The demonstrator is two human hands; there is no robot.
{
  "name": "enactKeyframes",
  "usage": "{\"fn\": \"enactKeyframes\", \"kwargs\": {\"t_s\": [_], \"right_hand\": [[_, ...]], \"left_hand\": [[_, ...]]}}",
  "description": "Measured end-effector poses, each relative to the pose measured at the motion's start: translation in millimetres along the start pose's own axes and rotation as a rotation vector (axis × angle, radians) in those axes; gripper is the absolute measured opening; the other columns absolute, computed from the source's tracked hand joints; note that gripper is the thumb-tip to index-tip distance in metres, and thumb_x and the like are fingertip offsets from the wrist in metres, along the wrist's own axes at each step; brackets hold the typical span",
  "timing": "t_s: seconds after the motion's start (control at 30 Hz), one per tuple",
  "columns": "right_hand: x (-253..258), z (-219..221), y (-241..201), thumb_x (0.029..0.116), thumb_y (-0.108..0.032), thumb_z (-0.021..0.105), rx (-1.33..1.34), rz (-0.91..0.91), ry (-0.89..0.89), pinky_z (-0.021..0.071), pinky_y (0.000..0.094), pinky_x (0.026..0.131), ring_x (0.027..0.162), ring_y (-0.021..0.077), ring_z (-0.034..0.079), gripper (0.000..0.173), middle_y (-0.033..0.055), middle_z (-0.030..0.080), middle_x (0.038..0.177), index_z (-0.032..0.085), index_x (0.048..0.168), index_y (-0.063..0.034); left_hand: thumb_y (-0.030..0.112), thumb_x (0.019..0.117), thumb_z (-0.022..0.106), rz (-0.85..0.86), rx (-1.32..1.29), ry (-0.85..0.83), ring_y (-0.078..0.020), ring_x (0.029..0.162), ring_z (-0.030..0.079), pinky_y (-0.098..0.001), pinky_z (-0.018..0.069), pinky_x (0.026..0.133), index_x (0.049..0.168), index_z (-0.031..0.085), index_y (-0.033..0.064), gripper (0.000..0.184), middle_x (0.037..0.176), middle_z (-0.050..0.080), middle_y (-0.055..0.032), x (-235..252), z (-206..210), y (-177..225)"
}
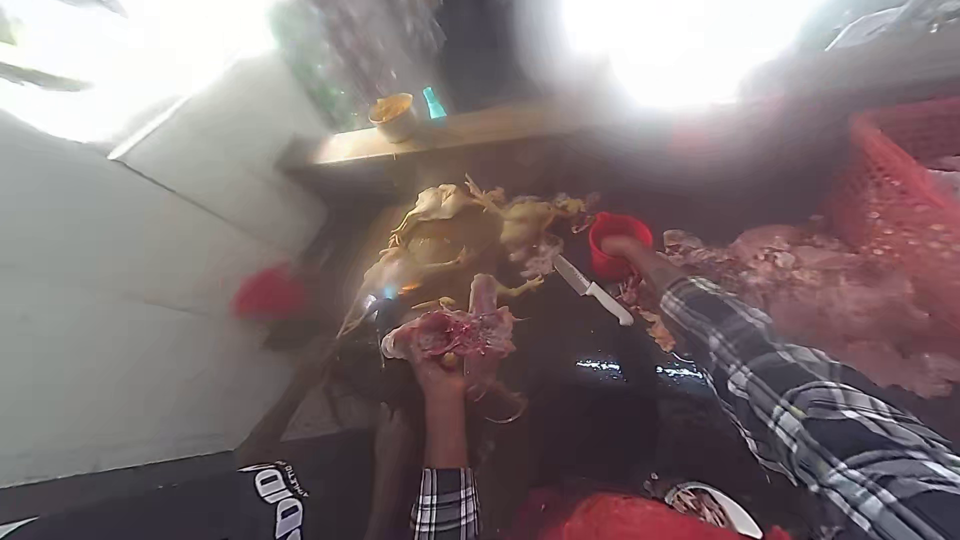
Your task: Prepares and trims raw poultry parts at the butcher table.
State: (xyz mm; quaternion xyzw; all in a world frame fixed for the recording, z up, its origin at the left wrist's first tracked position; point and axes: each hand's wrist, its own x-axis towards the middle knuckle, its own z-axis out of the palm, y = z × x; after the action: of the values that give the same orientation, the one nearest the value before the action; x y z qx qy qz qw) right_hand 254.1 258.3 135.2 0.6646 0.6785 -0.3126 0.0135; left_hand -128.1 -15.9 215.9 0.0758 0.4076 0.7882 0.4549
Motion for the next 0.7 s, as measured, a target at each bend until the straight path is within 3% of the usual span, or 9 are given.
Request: {"fn": "enactKeyframes", "kwargs": {"t_s": [0.07,0.1,0.13,0.23,0.37,0.5,0.53,0.6,0.7], "right_hand": [[-11.9,-15.8,-19.9,0.1092,-0.025,0.043,0.398,-0.14,0.053,0.0551,0.0472,0.076,0.084,0.0276,0.064,0.037,0.0186,0.066,0.093,0.066,0.108,0.0036],[-21.4,-14.0,-38.8,0.1097,-0.032,0.038,0.688,-0.171,0.022,0.0498,0.0314,0.058,0.064,0.0142,0.056,0.035,0.0052,0.058,0.078,0.06,0.103,-0.0061],[-36.3,-7.3,-63.0,0.1084,-0.035,0.04,0.91,-0.195,-0.061,0.0485,0.0289,0.054,0.06,0.0112,0.055,0.032,0.0013,0.06,0.076,0.06,0.105,-0.0099],[-89.6,5.6,-141.7,0.1102,-0.025,0.045,0.917,-0.395,-0.238,0.0606,0.0405,0.08,0.09,0.0221,0.069,0.036,0.0149,0.069,0.112,0.059,0.134,-0.0018],[-136.3,25.8,-168.8,0.1099,-0.03,0.046,0.654,-0.563,-0.091,0.0553,0.0409,0.098,0.114,0.0199,0.067,0.041,0.0123,0.065,0.133,0.057,0.143,-0.0085],[-204.6,64.6,-155.9,0.1036,-0.025,0.061,1.051,-0.719,-0.109,0.0605,0.043,0.09,0.117,0.0236,0.066,0.068,0.0161,0.057,0.141,0.027,0.161,-0.0117],[-211.1,69.7,-145.6,0.1003,-0.02,0.066,1.192,-0.745,-0.039,0.0598,0.0423,0.094,0.119,0.0232,0.065,0.076,0.0173,0.056,0.142,0.023,0.162,-0.0094],[-218.7,66.0,-116.2,0.0946,-0.005,0.067,1.393,-0.813,0.159,0.0528,0.0377,0.106,0.126,0.0186,0.06,0.083,0.0193,0.052,0.145,0.017,0.16,0.0009],[-237.5,61.2,-72.5,0.1016,-0.003,0.051,1.7,-0.643,0.309,0.0525,0.0266,0.098,0.109,0.0035,0.062,0.044,0.003,0.064,0.121,0.04,0.144,0.0003]], "left_hand": [[0.055,0.1049,0.038,-0.032,-0.031,-0.012,-0.0238,0.091,0.07,-0.0491,0.0602,0.076,0.123,0.057,0.0133,0.049,0.102,0.069,-0.0104,13.9,-7.6,1.6],[0.055,0.105,0.038,-0.035,-0.03,-0.021,-0.0241,0.092,0.069,-0.0498,0.06,0.077,0.125,0.056,0.0134,0.049,0.103,0.069,-0.011,21.9,-9.2,-0.6],[0.054,0.1049,0.04,-0.031,-0.012,-0.028,-0.0243,0.094,0.069,-0.0508,0.0598,0.079,0.127,0.056,0.0135,0.049,0.105,0.069,-0.0114,29.0,-8.0,-3.1],[0.054,0.1042,0.047,0.0,0.089,-0.036,-0.0251,0.095,0.07,-0.0509,0.0607,0.078,0.134,0.056,0.0131,0.051,0.109,0.069,-0.0128,44.3,12.3,-11.0],[0.038,0.1057,0.054,0.164,0.278,-0.064,-0.021,0.09,0.069,-0.0416,0.0609,0.071,0.143,0.049,0.0144,0.045,0.111,0.068,-0.0109,35.6,61.0,-15.7],[0.008,0.0933,0.07,0.444,0.404,-0.418,-0.0246,0.119,0.063,-0.0432,0.0578,0.099,0.154,0.027,-0.0004,0.075,0.137,0.057,-0.0199,-1.9,102.4,-41.3],[0.009,0.0863,0.077,0.518,0.531,-0.524,-0.0223,0.125,0.06,-0.0389,0.0546,0.104,0.154,0.025,-0.0039,0.086,0.142,0.052,-0.0205,-14.9,114.3,-49.4],[0.033,0.0785,0.085,0.64,0.844,-0.746,-0.0214,0.135,0.051,-0.0352,0.0463,0.112,0.154,0.031,-0.0031,0.099,0.15,0.047,-0.0214,-40.2,143.6,-66.5],[0.062,0.0773,0.078,0.813,1.175,-1.125,-0.0405,0.141,0.043,-0.0581,0.0333,0.118,0.155,0.039,0.0022,0.105,0.151,0.046,-0.0277,-81.1,180.0,-106.4]]}}
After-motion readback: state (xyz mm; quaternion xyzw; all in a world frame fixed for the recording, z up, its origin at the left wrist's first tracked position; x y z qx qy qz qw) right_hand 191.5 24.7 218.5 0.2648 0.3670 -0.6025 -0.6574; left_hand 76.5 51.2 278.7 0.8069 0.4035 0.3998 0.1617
